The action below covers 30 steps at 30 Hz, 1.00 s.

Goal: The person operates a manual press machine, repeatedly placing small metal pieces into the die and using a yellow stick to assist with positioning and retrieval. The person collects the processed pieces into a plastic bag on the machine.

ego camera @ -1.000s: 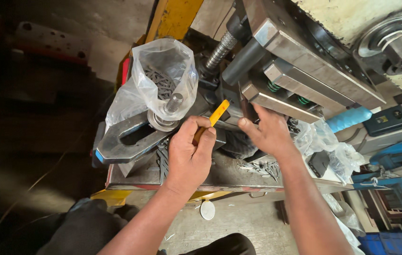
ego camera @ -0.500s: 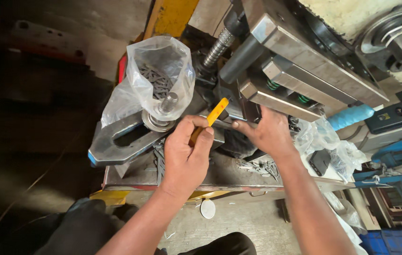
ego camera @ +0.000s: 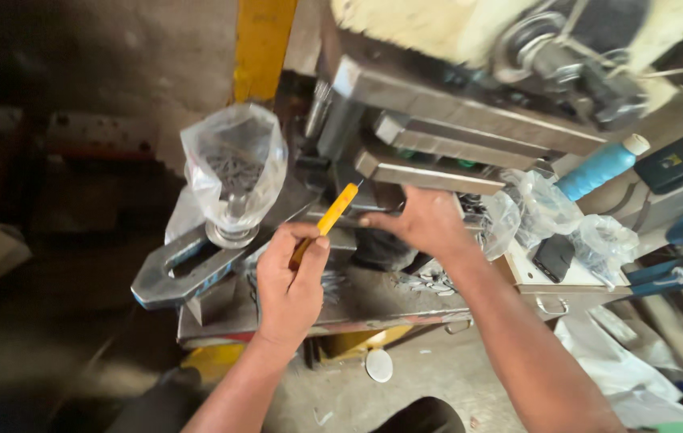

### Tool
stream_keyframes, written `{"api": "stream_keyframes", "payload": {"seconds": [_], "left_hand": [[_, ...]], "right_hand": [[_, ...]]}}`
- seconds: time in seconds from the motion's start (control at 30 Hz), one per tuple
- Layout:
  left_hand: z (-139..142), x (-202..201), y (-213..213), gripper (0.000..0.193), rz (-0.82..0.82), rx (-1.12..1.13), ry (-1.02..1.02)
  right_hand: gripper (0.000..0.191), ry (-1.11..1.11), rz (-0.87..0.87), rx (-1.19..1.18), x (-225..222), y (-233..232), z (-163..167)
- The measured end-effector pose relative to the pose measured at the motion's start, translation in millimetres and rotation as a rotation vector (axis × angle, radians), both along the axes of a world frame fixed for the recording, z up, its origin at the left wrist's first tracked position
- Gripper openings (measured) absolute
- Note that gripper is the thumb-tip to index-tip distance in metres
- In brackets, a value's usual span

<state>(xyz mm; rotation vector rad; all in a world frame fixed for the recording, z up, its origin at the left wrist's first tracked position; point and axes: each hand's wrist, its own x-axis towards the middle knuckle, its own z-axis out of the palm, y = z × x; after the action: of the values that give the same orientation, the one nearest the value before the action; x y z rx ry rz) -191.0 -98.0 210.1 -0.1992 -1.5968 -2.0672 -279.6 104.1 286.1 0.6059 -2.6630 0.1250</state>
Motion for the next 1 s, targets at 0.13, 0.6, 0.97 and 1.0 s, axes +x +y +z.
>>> {"api": "stream_keyframes", "payload": {"seconds": [0.13,0.6,0.97,1.0], "left_hand": [[-1.1,1.6,7.4,0.003,-0.103,0.154,0.015],[-2.3,-6.5,5.1,0.004,-0.081,0.201,-0.018],[5.0,-11.7,6.8,0.003,-0.07,0.145,-0.065],[4.6,-12.5,6.9,0.003,-0.077,0.149,-0.061]], "right_hand": [[0.079,0.166,0.04,0.01,17.4,8.8,-3.8],[0.101,0.141,0.049,0.226,-7.9,17.5,-7.7],[0.097,0.317,0.113,0.46,-14.5,9.6,9.6],[0.095,0.35,0.139,0.459,-14.6,10.0,11.3]]}}
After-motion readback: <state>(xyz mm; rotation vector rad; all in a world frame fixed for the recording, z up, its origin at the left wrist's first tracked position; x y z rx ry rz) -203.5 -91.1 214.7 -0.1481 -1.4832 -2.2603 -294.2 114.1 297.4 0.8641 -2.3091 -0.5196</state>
